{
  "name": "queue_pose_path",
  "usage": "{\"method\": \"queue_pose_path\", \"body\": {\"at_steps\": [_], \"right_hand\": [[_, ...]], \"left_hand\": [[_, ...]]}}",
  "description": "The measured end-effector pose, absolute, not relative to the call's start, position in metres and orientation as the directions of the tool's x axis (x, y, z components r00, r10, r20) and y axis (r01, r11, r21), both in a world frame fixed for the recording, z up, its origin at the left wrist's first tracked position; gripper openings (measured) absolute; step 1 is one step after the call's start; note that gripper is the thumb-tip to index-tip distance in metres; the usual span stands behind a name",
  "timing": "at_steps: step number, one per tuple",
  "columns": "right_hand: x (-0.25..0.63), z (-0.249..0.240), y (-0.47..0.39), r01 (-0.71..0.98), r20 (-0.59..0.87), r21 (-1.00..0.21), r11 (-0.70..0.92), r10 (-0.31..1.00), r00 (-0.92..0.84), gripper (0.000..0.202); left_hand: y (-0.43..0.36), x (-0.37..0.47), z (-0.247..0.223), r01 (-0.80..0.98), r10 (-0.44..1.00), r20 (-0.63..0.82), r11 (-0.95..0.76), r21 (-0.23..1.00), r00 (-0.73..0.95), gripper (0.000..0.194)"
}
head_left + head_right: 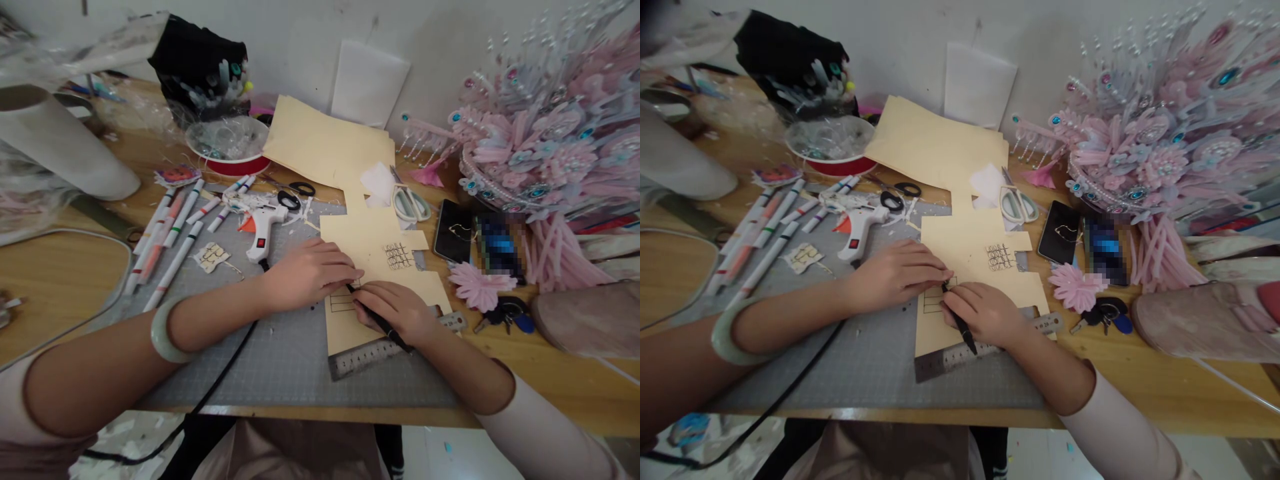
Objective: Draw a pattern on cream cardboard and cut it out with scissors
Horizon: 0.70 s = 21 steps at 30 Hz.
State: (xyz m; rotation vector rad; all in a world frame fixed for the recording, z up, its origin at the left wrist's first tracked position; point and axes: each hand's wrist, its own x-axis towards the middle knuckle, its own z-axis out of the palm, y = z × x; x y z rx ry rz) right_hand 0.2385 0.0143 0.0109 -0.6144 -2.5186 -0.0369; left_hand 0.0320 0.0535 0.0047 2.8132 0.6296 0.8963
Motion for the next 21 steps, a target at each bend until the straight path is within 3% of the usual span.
{"method": "queue_pose_path", "body": {"at_steps": [6,14,21], "right_hand": [[0.240,0.009,0.015,0.436,0.564,-0.156,0.886,0.442,-0.697,0.012],[0.248,0.011,0.015,0.407,0.472,-0.420,0.811,0.578,-0.665,0.013],[0.247,-0.002,0.020,0.576,0.434,-0.604,0.551,0.834,-0.342,0.009]], "left_hand": [[0.053,0.031,0.005,0.356,0.428,0.496,-0.904,0.238,0.755,0.019],[0.053,0.031,0.006,0.361,0.436,0.491,-0.900,0.244,0.755,0.020],[0.053,0.033,0.008,0.357,0.432,0.515,-0.902,0.243,0.741,0.023]]}}
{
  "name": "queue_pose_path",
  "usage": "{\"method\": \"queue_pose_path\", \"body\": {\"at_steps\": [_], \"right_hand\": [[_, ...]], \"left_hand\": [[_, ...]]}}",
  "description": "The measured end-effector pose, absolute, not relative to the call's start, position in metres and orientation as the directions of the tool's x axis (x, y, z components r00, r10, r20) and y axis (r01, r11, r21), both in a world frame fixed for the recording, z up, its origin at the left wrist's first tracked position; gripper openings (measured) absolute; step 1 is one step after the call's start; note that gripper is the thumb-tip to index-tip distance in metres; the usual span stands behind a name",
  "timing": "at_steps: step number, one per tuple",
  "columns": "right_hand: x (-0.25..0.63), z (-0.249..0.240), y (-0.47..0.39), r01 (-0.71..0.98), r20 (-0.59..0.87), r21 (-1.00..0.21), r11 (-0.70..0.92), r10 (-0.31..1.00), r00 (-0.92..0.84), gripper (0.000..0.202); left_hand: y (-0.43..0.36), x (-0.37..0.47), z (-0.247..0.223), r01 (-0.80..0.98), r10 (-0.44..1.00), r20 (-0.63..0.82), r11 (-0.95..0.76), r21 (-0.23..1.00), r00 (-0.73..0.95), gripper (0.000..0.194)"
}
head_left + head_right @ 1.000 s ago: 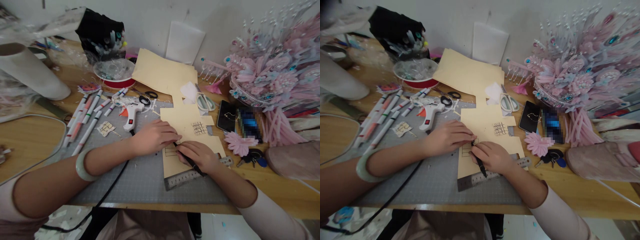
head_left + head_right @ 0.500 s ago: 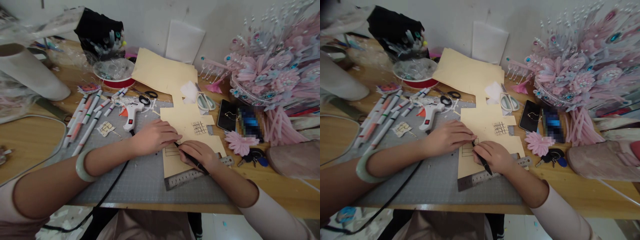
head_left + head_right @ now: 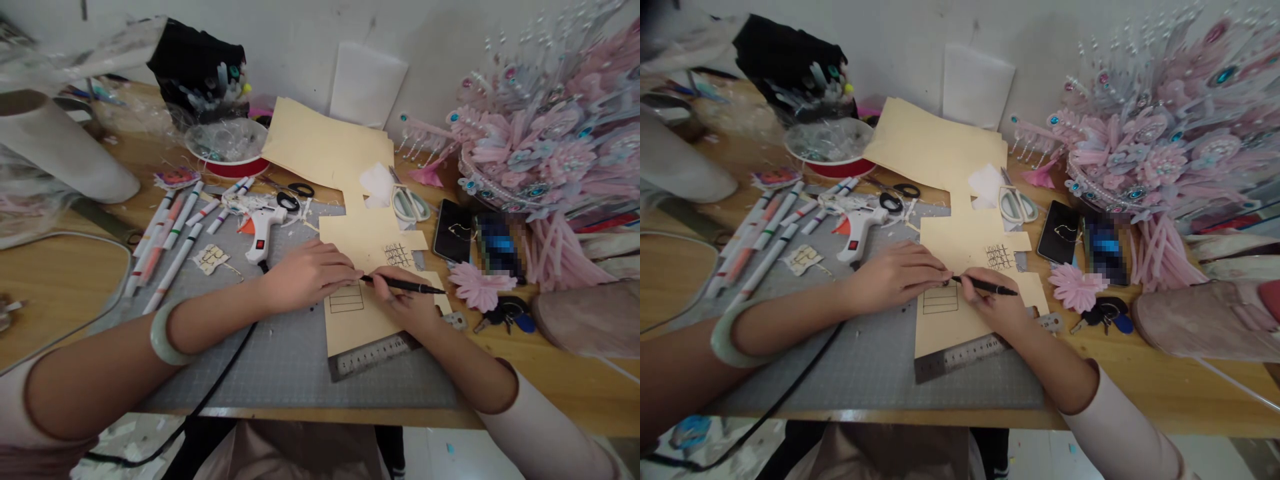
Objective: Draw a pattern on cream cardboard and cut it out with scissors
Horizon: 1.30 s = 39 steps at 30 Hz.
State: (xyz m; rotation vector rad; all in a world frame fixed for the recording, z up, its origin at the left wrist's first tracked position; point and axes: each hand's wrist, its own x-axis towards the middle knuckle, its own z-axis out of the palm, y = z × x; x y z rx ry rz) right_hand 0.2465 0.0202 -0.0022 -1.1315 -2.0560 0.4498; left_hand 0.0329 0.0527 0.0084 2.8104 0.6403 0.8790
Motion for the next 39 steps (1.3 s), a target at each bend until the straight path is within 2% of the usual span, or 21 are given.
{"method": "queue_pose_path", "body": {"at_steps": [4,11,17,21,25,28,30,33,36,39], "right_hand": [[0.246,-0.004,0.022,0.577,0.387,-0.623,0.529,0.849,-0.360,0.010],[0.246,0.000,0.022,0.574,0.406,-0.600,0.557,0.830,-0.381,0.011],[0.244,0.002,0.020,0.525,0.403,-0.665,0.531,0.847,-0.345,0.013],[0.244,0.009,0.029,0.425,0.344,-0.821,0.382,0.924,-0.166,0.014],[0.238,0.021,0.051,0.341,0.123,-0.930,0.139,0.990,-0.069,0.015],[0.226,0.028,0.071,0.361,-0.047,-0.932,0.042,0.971,-0.234,0.017],[0.216,0.029,0.081,0.416,-0.085,-0.904,0.095,0.915,-0.394,0.018],[0.204,0.027,0.092,0.444,-0.093,-0.875,0.192,0.834,-0.544,0.020],[0.200,0.023,0.095,0.430,-0.103,-0.875,0.221,0.783,-0.613,0.020],[0.202,0.020,0.095,0.418,-0.122,-0.890,0.184,0.786,-0.606,0.020]], "left_hand": [[0.053,0.033,0.008,0.363,0.436,0.515,-0.900,0.243,0.738,0.024],[0.052,0.033,0.008,0.361,0.456,0.513,-0.890,0.279,0.727,0.023],[0.053,0.034,0.007,0.346,0.461,0.503,-0.886,0.308,0.731,0.021],[0.052,0.033,0.009,0.345,0.496,0.470,-0.861,0.373,0.730,0.018],[0.052,0.032,0.012,0.344,0.523,0.447,-0.839,0.422,0.726,0.025],[0.052,0.031,0.014,0.346,0.527,0.438,-0.834,0.429,0.728,0.033],[0.053,0.031,0.014,0.349,0.526,0.435,-0.836,0.424,0.731,0.033],[0.054,0.031,0.012,0.355,0.528,0.441,-0.837,0.417,0.726,0.032],[0.054,0.031,0.012,0.366,0.539,0.434,-0.829,0.422,0.722,0.031],[0.053,0.032,0.011,0.382,0.549,0.412,-0.822,0.422,0.727,0.032]]}}
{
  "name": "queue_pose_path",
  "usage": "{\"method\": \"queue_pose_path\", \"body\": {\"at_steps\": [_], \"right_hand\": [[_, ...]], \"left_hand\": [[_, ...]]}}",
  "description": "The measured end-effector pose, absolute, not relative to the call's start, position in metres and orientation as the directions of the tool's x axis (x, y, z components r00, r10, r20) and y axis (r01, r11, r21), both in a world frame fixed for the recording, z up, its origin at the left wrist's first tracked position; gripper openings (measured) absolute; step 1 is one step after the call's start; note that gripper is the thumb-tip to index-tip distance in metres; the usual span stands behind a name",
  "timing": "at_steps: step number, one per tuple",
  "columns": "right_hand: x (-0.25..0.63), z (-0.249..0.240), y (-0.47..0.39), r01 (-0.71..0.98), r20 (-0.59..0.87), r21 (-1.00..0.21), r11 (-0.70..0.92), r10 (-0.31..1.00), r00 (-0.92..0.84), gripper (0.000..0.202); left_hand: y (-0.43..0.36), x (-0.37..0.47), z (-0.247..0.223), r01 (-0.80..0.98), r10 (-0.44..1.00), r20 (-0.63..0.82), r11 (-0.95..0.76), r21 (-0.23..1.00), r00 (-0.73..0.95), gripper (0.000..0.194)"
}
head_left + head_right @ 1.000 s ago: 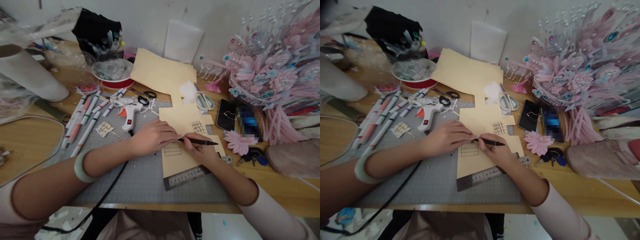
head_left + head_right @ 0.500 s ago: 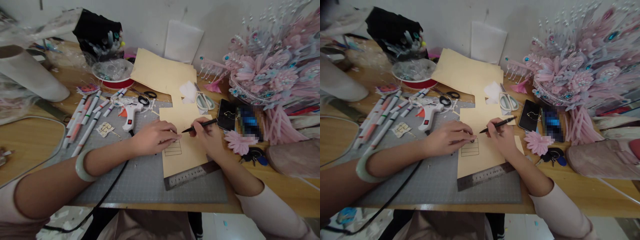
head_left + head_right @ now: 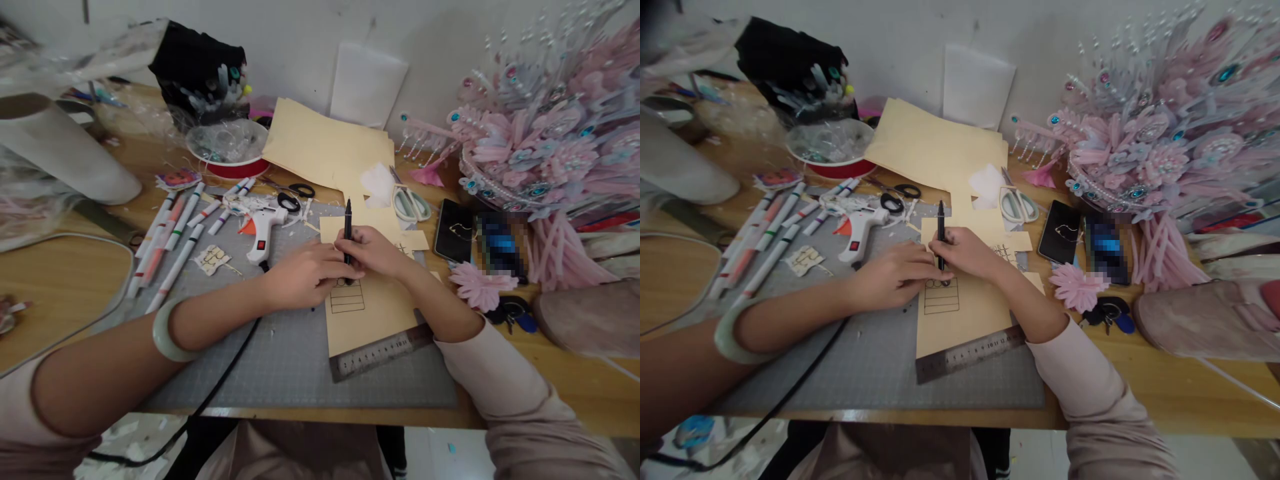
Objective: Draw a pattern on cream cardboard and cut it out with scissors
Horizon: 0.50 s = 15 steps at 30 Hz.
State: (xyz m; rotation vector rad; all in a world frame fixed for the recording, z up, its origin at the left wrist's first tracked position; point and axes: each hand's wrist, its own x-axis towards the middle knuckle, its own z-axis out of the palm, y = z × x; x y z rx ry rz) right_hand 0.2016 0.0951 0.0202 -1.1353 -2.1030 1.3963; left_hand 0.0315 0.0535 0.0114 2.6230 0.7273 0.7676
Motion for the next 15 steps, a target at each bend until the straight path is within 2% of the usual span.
{"method": "queue_pose_path", "body": {"at_steps": [15], "right_hand": [[0.2006,0.0202,0.0963,0.439,-0.089,-0.858,0.266,0.765,-0.638,0.020]], "left_hand": [[0.0543,0.0324,0.0086,0.381,0.547,0.417,-0.825,0.417,0.726,0.033]]}}
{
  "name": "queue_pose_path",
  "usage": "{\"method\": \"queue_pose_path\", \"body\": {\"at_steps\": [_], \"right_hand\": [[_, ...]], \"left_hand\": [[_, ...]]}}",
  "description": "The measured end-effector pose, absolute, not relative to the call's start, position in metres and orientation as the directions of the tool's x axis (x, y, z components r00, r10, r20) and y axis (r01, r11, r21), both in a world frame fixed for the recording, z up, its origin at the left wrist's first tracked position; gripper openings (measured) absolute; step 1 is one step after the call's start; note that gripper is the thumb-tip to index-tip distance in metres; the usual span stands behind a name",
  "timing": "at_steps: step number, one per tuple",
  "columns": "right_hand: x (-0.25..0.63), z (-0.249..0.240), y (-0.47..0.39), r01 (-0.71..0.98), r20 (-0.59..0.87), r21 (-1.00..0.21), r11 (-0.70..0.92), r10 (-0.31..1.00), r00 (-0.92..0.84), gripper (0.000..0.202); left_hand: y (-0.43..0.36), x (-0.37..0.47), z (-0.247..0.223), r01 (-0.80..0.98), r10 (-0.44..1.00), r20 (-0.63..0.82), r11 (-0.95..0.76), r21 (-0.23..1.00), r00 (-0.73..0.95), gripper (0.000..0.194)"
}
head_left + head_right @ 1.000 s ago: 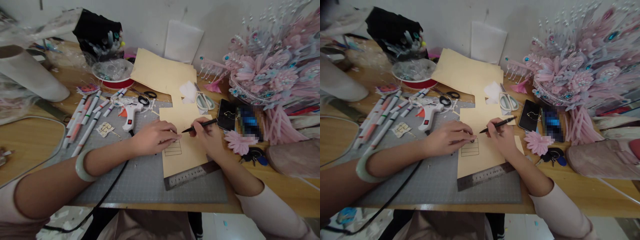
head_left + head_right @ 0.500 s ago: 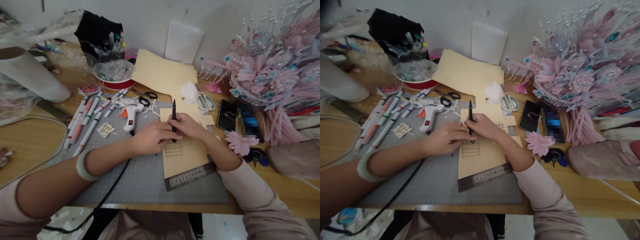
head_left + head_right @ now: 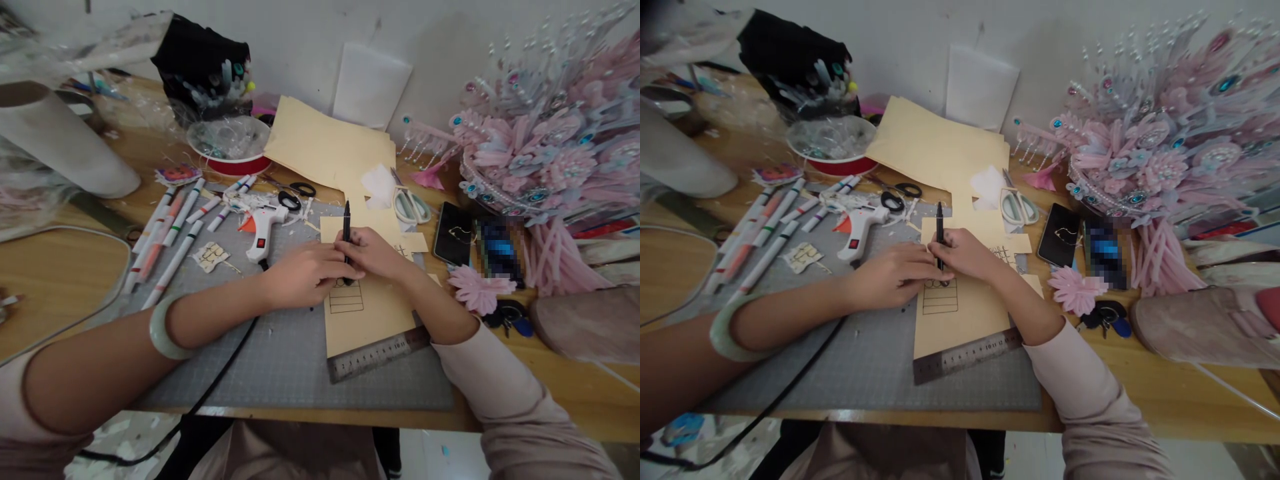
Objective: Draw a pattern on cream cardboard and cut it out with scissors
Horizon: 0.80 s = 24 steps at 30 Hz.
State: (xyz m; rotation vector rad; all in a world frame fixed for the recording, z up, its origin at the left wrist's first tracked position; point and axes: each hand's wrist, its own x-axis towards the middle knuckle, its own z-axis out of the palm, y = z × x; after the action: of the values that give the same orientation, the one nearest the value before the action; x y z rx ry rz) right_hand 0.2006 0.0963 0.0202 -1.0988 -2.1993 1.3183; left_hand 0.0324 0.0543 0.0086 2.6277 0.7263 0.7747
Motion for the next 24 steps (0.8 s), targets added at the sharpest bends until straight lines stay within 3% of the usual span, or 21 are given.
{"method": "queue_pose_path", "body": {"at_steps": [24], "right_hand": [[0.2005,0.0131,0.0996,0.478,-0.038,-0.803,0.355,0.770,-0.637,0.019]], "left_hand": [[0.0546,0.0339,0.0097,0.345,0.513,0.497,-0.852,0.393,0.700,0.032]]}}
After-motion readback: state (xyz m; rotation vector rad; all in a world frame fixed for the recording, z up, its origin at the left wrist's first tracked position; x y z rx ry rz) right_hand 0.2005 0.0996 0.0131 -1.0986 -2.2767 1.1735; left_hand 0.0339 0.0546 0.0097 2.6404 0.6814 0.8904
